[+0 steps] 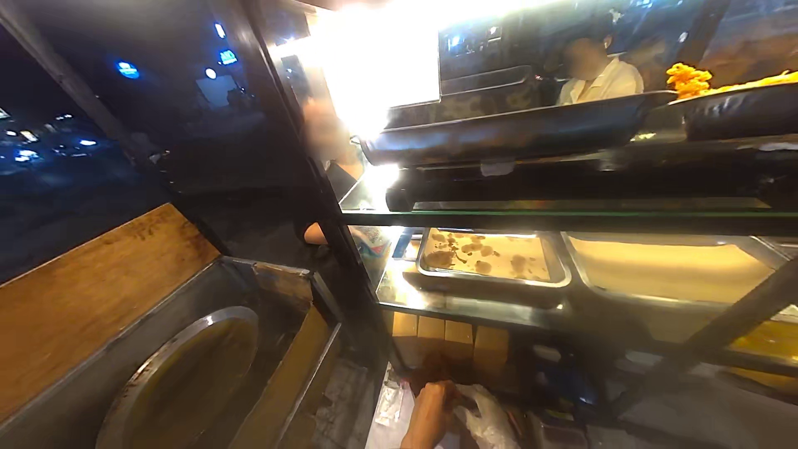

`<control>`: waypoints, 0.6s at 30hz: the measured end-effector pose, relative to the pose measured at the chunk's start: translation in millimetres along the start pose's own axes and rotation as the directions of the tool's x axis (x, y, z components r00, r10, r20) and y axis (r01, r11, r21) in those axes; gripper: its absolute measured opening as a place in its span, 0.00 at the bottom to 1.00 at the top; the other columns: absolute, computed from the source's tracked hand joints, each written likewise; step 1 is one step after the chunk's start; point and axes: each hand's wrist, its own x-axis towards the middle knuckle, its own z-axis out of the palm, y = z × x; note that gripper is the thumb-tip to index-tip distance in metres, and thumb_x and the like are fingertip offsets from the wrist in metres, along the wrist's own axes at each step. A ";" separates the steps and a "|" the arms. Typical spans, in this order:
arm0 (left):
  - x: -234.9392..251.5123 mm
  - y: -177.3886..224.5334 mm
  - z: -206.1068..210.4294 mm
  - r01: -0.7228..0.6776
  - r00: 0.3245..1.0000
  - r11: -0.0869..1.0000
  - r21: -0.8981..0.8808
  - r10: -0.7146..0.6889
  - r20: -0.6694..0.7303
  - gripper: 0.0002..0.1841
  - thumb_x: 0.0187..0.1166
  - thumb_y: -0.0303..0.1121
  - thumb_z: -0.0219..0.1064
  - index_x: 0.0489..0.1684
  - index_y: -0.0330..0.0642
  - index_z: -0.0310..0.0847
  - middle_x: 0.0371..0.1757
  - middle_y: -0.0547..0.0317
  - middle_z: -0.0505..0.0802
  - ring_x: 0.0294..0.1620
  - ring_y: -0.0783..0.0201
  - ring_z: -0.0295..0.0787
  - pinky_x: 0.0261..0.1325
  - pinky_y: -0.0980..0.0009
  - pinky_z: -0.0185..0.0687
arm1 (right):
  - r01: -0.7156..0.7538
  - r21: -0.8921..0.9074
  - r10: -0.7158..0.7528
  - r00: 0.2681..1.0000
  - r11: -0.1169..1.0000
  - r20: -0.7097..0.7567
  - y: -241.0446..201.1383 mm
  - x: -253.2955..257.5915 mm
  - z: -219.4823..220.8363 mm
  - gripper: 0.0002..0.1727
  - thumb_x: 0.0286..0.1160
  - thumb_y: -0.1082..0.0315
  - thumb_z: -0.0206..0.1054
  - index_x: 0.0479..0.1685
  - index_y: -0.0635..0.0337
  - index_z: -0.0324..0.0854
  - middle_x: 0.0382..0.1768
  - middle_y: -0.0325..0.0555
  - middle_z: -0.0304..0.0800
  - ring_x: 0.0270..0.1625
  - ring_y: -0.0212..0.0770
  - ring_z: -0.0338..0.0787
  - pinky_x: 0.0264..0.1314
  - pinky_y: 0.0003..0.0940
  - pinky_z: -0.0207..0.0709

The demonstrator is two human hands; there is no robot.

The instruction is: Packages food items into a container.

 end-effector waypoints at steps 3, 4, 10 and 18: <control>-1.2 -4.6 2.8 -0.132 0.991 0.991 -0.033 0.131 -0.023 0.12 0.76 0.25 0.65 0.51 0.40 0.92 0.53 0.49 0.95 0.57 0.54 0.92 0.66 0.53 0.85 | -0.034 0.057 0.037 0.998 0.998 -0.054 0.9 -9.4 -2.0 0.20 0.73 0.59 0.74 0.63 0.52 0.91 0.65 0.49 0.90 0.72 0.45 0.84 0.82 0.43 0.73; -0.3 -6.5 0.8 -0.191 0.981 0.981 -0.047 0.188 -0.046 0.12 0.74 0.25 0.66 0.48 0.41 0.94 0.52 0.48 0.94 0.55 0.54 0.92 0.65 0.54 0.86 | -0.079 0.102 0.087 0.993 0.992 -0.075 -4.9 -12.0 -5.4 0.18 0.72 0.60 0.75 0.60 0.53 0.92 0.64 0.49 0.90 0.72 0.44 0.85 0.81 0.42 0.74; 20.6 -4.7 -37.0 -0.148 0.989 0.978 0.147 0.143 0.047 0.17 0.75 0.32 0.68 0.62 0.48 0.90 0.73 0.44 0.85 0.72 0.48 0.84 0.71 0.47 0.82 | -0.153 0.160 0.172 0.979 0.975 -0.110 -19.9 -20.3 -5.6 0.16 0.80 0.57 0.68 0.58 0.53 0.92 0.66 0.48 0.90 0.75 0.42 0.84 0.83 0.41 0.70; 58.3 -19.7 -32.0 -0.425 0.899 0.771 0.475 0.422 0.119 0.10 0.78 0.24 0.64 0.45 0.38 0.93 0.55 0.47 0.96 0.68 0.44 0.88 0.60 0.47 0.87 | -0.165 0.081 0.181 0.948 0.983 -0.260 -31.7 -26.1 20.1 0.17 0.82 0.58 0.65 0.56 0.59 0.93 0.64 0.55 0.91 0.75 0.51 0.84 0.84 0.46 0.68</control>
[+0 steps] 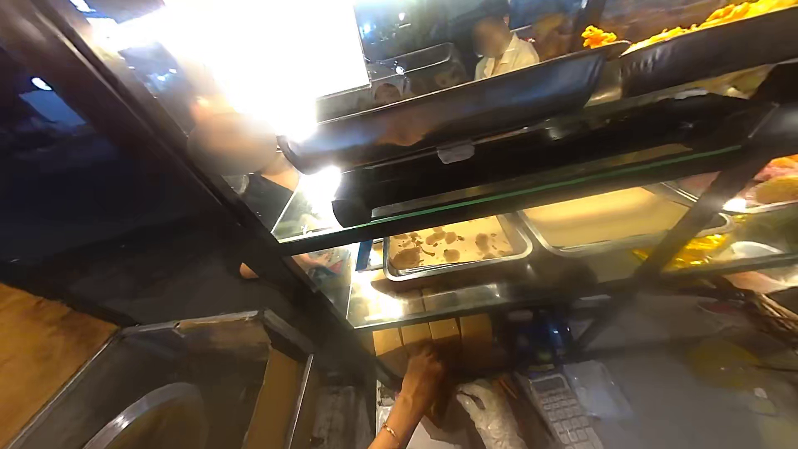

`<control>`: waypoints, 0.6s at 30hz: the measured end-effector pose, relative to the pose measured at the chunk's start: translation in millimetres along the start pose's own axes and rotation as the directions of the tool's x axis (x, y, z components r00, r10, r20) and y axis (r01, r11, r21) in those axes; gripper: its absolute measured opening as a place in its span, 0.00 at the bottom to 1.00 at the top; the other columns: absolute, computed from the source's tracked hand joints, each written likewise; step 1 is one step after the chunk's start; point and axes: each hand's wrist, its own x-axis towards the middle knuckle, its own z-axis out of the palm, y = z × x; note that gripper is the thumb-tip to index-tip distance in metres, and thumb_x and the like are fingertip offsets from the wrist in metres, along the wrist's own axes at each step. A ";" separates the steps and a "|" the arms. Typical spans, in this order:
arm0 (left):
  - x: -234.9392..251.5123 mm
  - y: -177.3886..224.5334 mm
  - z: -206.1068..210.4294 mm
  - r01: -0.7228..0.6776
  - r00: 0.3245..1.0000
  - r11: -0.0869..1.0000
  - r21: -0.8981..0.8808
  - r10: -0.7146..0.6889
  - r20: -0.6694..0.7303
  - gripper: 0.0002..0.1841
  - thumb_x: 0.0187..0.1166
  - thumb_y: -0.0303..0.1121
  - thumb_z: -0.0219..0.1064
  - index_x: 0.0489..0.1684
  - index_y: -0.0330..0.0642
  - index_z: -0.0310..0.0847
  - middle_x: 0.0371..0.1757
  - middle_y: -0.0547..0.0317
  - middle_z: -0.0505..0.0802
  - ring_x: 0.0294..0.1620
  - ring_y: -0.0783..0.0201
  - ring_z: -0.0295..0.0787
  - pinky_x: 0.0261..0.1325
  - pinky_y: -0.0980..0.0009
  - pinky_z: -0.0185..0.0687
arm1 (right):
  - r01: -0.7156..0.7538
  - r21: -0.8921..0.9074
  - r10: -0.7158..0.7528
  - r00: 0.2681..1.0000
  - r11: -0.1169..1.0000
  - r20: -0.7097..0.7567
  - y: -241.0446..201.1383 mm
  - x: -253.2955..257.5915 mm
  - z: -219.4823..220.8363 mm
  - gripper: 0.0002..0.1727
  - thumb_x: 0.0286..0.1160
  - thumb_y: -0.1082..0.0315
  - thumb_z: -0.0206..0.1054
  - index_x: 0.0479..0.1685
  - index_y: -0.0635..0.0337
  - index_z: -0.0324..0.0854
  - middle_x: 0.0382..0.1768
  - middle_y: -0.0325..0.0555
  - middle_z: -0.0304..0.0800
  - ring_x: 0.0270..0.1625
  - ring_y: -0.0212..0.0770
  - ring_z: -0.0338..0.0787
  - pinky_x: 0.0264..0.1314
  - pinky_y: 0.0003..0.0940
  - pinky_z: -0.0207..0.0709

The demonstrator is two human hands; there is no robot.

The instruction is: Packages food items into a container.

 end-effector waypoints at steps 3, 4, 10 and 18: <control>4.5 2.4 2.6 -0.071 0.996 0.996 -0.056 0.073 0.045 0.11 0.79 0.35 0.64 0.42 0.44 0.94 0.52 0.51 0.97 0.71 0.46 0.86 0.75 0.46 0.76 | -0.096 0.131 0.109 0.990 0.987 -0.095 3.2 -8.1 14.7 0.17 0.79 0.59 0.69 0.58 0.60 0.91 0.63 0.52 0.92 0.71 0.44 0.87 0.81 0.41 0.73; 6.0 2.4 2.1 -0.061 0.991 0.993 -0.098 0.073 0.114 0.13 0.81 0.40 0.64 0.41 0.44 0.94 0.52 0.51 0.96 0.70 0.47 0.85 0.80 0.46 0.69 | -0.124 0.201 0.154 0.978 0.972 -0.138 4.8 -9.1 20.8 0.18 0.76 0.61 0.73 0.60 0.60 0.89 0.59 0.50 0.93 0.65 0.42 0.90 0.75 0.41 0.79; 9.4 4.9 -1.4 -0.079 0.976 0.980 -0.185 0.114 0.185 0.12 0.80 0.39 0.64 0.42 0.46 0.94 0.52 0.54 0.96 0.69 0.49 0.85 0.83 0.46 0.63 | -0.160 0.269 0.215 0.958 0.950 -0.188 3.2 -4.2 34.0 0.33 0.74 0.63 0.74 0.83 0.52 0.74 0.65 0.50 0.91 0.67 0.42 0.90 0.75 0.43 0.80; -26.6 -11.0 12.3 0.015 0.975 0.848 -0.529 -0.130 -0.181 0.12 0.76 0.41 0.69 0.44 0.44 0.92 0.50 0.54 0.95 0.60 0.55 0.90 0.70 0.51 0.81 | -0.124 0.036 0.128 0.982 0.992 -0.139 6.8 10.4 34.5 0.18 0.82 0.61 0.63 0.64 0.57 0.89 0.65 0.52 0.91 0.73 0.45 0.86 0.82 0.43 0.72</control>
